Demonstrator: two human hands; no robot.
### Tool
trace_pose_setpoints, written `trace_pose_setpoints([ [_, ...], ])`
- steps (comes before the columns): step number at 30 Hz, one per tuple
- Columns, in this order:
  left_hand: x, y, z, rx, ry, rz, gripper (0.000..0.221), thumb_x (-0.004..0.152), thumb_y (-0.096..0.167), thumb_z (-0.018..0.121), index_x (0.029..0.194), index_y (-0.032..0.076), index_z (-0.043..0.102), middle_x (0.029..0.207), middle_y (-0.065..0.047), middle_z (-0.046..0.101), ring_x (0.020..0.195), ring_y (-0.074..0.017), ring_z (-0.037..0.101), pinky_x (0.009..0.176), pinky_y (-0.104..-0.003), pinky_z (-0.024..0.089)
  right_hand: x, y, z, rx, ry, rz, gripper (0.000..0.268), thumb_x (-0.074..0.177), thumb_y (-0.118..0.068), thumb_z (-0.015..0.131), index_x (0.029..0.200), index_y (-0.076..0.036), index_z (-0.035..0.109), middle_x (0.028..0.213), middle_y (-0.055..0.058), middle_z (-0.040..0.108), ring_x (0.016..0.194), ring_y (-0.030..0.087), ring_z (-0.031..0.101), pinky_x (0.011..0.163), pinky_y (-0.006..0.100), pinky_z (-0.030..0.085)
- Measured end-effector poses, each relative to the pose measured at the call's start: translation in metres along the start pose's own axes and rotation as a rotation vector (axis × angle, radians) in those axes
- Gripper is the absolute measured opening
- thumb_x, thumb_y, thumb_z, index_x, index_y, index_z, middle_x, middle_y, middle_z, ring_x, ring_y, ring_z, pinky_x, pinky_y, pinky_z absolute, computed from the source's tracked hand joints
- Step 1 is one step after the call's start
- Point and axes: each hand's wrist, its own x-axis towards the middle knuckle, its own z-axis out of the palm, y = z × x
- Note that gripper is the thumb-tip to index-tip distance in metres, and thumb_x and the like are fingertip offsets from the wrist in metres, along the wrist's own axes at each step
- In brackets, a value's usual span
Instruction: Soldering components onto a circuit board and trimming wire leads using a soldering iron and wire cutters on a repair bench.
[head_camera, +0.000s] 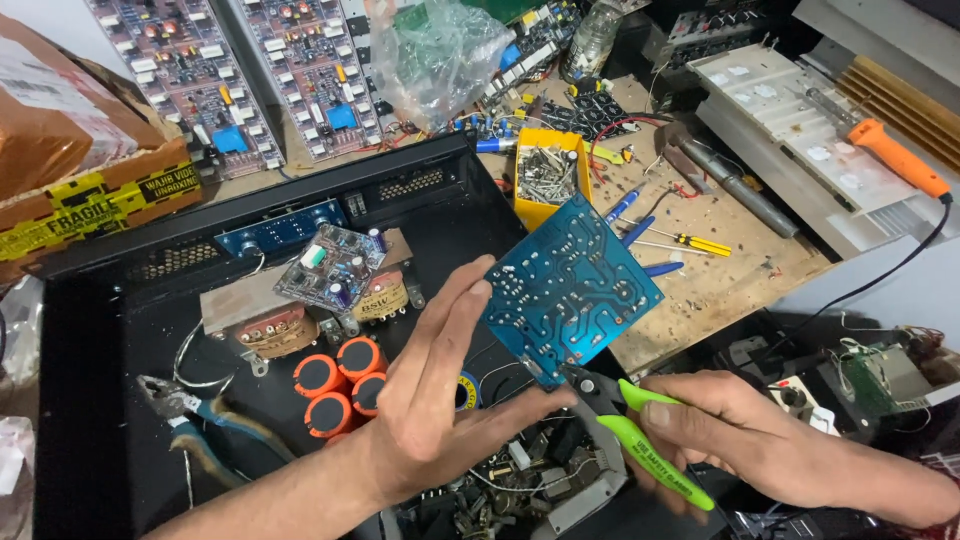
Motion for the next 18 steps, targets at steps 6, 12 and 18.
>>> trace_pose_setpoints([
  [6, -0.004, 0.001, 0.001, 0.008, 0.014, 0.012, 0.094, 0.094, 0.026, 0.09, 0.157, -0.002, 0.026, 0.157, -0.032, 0.04, 0.153, -0.0469, 0.048, 0.135, -0.06, 0.055, -0.007, 0.002, -0.006, -0.156, 0.018, -0.257, 0.038, 0.106, -0.023, 0.051, 0.087, 0.004, 0.069, 0.064, 0.009, 0.063, 0.051, 0.017, 0.055, 0.045, 0.031, 0.045],
  [12, -0.01, 0.0, 0.003, 0.042, 0.074, -0.025, 0.099, 0.095, 0.033, 0.09, 0.162, 0.01, 0.021, 0.161, -0.023, 0.037, 0.156, -0.0415, 0.045, 0.136, -0.062, 0.053, -0.002, 0.001, 0.003, -0.02, 0.297, -0.807, 0.025, 0.103, -0.015, 0.051, 0.081, -0.004, 0.051, 0.098, 0.024, 0.069, 0.079, 0.036, 0.075, 0.071, 0.046, 0.066],
  [18, -0.013, 0.0, 0.003, 0.034, 0.125, -0.009, 0.101, 0.096, 0.029, 0.09, 0.164, 0.014, 0.017, 0.163, -0.019, 0.03, 0.158, -0.0413, 0.043, 0.139, -0.062, 0.051, 0.003, 0.002, 0.001, 0.024, 0.39, -0.725, 0.02, 0.102, -0.012, 0.056, 0.087, 0.0, 0.064, 0.102, 0.025, 0.07, 0.091, 0.036, 0.072, 0.077, 0.05, 0.065],
])
